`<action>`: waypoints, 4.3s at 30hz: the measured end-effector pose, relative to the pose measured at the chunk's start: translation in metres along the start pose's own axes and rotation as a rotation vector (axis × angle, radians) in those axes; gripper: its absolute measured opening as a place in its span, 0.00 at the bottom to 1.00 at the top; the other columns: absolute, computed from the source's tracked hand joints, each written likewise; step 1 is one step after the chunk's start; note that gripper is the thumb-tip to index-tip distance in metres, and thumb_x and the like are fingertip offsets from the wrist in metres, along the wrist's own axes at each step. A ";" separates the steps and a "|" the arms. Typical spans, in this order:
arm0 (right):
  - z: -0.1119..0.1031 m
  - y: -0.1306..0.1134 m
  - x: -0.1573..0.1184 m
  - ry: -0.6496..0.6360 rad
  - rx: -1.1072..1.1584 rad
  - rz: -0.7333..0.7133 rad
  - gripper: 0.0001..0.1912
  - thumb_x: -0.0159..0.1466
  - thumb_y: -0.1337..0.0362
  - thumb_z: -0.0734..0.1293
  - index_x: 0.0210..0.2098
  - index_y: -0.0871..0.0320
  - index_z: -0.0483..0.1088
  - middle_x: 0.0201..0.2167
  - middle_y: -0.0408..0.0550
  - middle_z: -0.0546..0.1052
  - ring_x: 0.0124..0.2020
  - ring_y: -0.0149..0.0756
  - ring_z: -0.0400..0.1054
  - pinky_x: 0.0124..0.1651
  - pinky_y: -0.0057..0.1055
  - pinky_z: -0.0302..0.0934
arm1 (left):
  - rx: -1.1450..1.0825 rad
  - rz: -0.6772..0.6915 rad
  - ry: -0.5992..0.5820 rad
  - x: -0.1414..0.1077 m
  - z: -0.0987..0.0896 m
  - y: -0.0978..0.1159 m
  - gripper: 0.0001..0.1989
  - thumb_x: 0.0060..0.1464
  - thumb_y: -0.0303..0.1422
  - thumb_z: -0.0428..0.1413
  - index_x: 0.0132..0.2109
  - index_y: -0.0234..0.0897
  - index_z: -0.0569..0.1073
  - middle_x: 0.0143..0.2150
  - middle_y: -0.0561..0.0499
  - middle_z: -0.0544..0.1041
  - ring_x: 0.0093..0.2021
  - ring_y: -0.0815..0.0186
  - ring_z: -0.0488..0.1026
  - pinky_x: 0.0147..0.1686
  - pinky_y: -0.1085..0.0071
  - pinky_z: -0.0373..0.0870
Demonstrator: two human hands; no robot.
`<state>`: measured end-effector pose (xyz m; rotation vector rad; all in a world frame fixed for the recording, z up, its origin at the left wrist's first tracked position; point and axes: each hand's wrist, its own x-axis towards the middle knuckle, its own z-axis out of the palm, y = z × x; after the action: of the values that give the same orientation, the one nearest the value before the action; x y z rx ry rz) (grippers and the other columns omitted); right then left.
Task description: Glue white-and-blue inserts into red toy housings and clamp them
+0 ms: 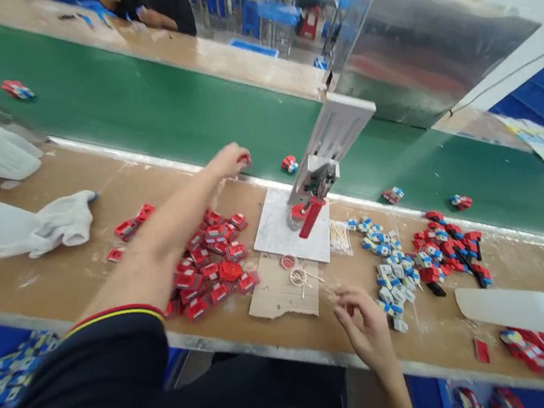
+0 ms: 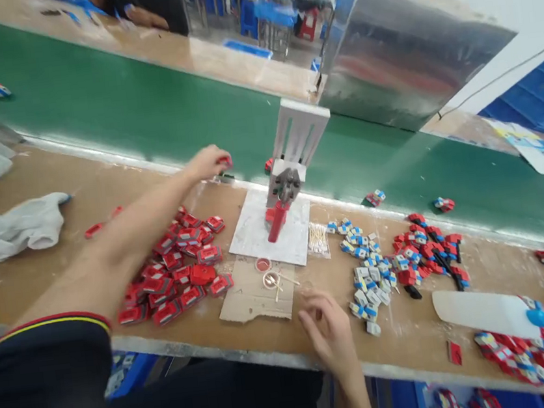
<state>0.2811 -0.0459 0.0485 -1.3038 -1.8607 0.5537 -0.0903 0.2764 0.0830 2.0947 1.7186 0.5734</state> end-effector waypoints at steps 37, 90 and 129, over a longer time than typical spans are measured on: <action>0.054 0.016 0.063 -0.197 0.001 -0.227 0.06 0.71 0.68 0.72 0.39 0.49 0.80 0.33 0.44 0.86 0.33 0.39 0.78 0.39 0.37 0.73 | -1.409 0.133 0.022 -0.276 0.128 0.095 0.18 0.59 0.34 0.71 0.53 0.40 0.77 0.58 0.40 0.82 0.53 0.59 0.83 0.50 0.68 0.80; 0.073 -0.031 0.055 0.160 0.329 -0.273 0.05 0.71 0.67 0.74 0.44 0.50 0.77 0.33 0.43 0.87 0.32 0.41 0.86 0.35 0.37 0.85 | -1.139 0.268 0.165 -0.276 0.128 0.100 0.15 0.60 0.28 0.67 0.54 0.39 0.82 0.51 0.42 0.88 0.50 0.59 0.87 0.51 0.69 0.82; 0.058 -0.039 0.067 0.031 0.348 -0.383 0.12 0.67 0.77 0.73 0.45 0.54 0.78 0.32 0.44 0.87 0.36 0.40 0.87 0.40 0.35 0.85 | -0.831 0.391 0.325 -0.272 0.124 0.098 0.13 0.53 0.31 0.71 0.47 0.38 0.84 0.39 0.45 0.88 0.34 0.64 0.85 0.36 0.72 0.82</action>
<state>0.2007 0.0055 0.0652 -0.7041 -1.8274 0.6110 0.0093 -0.0123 0.0075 1.7442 0.9080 1.5037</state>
